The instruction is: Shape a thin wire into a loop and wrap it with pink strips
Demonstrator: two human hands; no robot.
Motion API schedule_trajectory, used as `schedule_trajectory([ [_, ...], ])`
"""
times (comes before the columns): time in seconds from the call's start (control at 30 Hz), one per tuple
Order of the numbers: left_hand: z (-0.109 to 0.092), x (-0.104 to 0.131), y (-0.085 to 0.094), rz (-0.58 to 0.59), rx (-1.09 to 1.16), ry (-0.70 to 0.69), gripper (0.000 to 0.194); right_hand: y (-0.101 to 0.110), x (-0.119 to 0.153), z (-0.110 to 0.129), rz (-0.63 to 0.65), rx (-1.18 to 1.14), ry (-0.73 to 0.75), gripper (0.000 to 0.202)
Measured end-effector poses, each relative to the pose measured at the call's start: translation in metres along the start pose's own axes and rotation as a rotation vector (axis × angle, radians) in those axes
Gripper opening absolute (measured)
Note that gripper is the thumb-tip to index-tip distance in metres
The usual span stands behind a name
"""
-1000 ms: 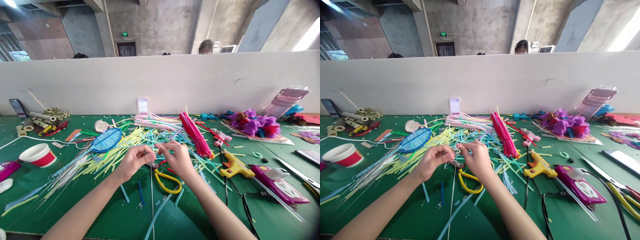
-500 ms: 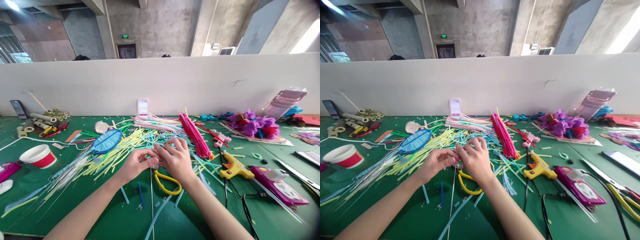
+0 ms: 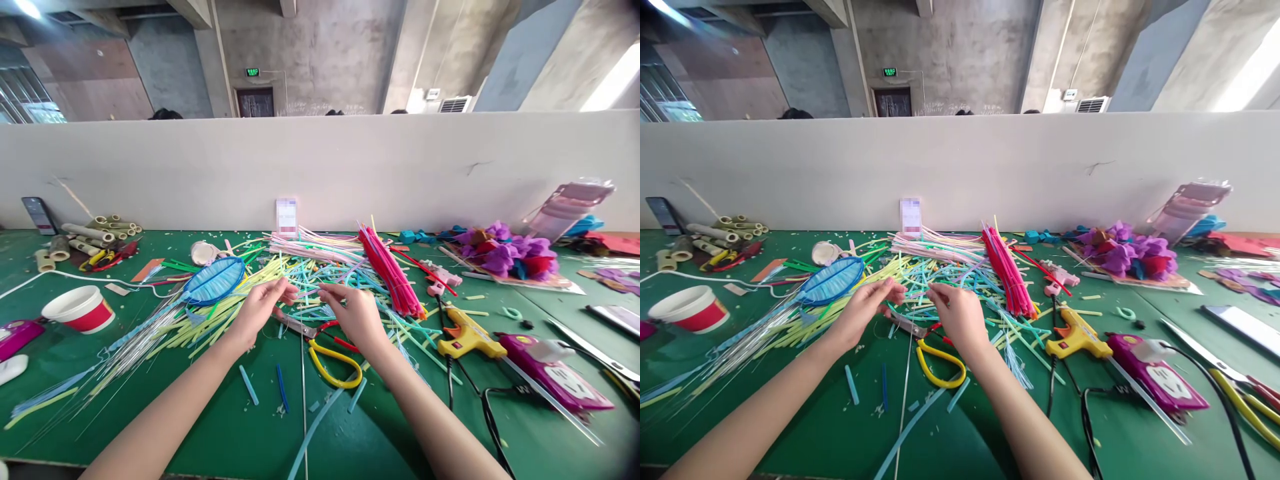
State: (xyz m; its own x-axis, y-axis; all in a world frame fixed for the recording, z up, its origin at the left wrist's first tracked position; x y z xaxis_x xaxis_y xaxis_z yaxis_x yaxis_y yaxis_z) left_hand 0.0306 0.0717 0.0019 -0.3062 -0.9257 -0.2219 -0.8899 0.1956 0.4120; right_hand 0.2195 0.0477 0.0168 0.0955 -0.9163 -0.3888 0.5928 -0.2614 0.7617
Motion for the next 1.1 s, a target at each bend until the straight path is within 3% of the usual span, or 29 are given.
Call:
schedule_trajectory([
  [0.07, 0.01, -0.005, 0.009, -0.028, -0.176, -0.012, 0.049, -0.002, -0.001, -0.009, 0.015, 0.03, -0.049, 0.021],
  [0.17, 0.026, -0.007, 0.017, -0.06, -0.397, -0.025, 0.026, -0.008, -0.001, -0.019, 0.052, 0.091, -0.086, 0.018],
  [0.3, 0.042, -0.007, 0.019, -0.064, -0.595, -0.012, 0.016, -0.012, -0.003, -0.026, 0.07, 0.171, -0.101, 0.019],
  [0.53, 0.037, -0.008, 0.027, -0.11, -0.695, -0.001, 0.006, -0.009, -0.003, -0.024, 0.048, 0.191, -0.111, 0.025],
  [0.7, 0.024, -0.006, 0.008, -0.103, -0.594, -0.112, 0.008, -0.01, -0.001, -0.02, 0.052, 0.125, -0.106, 0.022],
  [0.87, 0.034, -0.007, -0.014, -0.063, -0.364, -0.105, 0.012, -0.014, 0.001, -0.018, 0.047, 0.044, -0.098, 0.022],
  [1.0, 0.029, -0.009, 0.0, -0.102, -0.087, -0.075, 0.011, -0.014, 0.001, -0.015, 0.016, -0.062, -0.07, 0.022],
  [1.1, 0.018, -0.009, 0.01, -0.03, 0.197, -0.035, 0.02, -0.012, 0.001, -0.009, -0.017, -0.173, -0.03, 0.023],
])
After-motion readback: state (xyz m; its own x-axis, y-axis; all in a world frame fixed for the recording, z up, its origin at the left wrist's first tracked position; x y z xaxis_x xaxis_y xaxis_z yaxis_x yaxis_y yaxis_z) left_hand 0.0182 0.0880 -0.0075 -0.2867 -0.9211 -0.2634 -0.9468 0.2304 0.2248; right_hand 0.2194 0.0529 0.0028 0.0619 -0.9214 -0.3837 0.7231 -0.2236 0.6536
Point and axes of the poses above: each hand's wrist, its own x-axis away from the middle knuckle, its own y-axis out of the back of the hand, z = x × y, the point moved 7 cm from there along -x, towards the middle knuckle, and after that the axes turned 4 degrees about z, right-handed, at the moved point
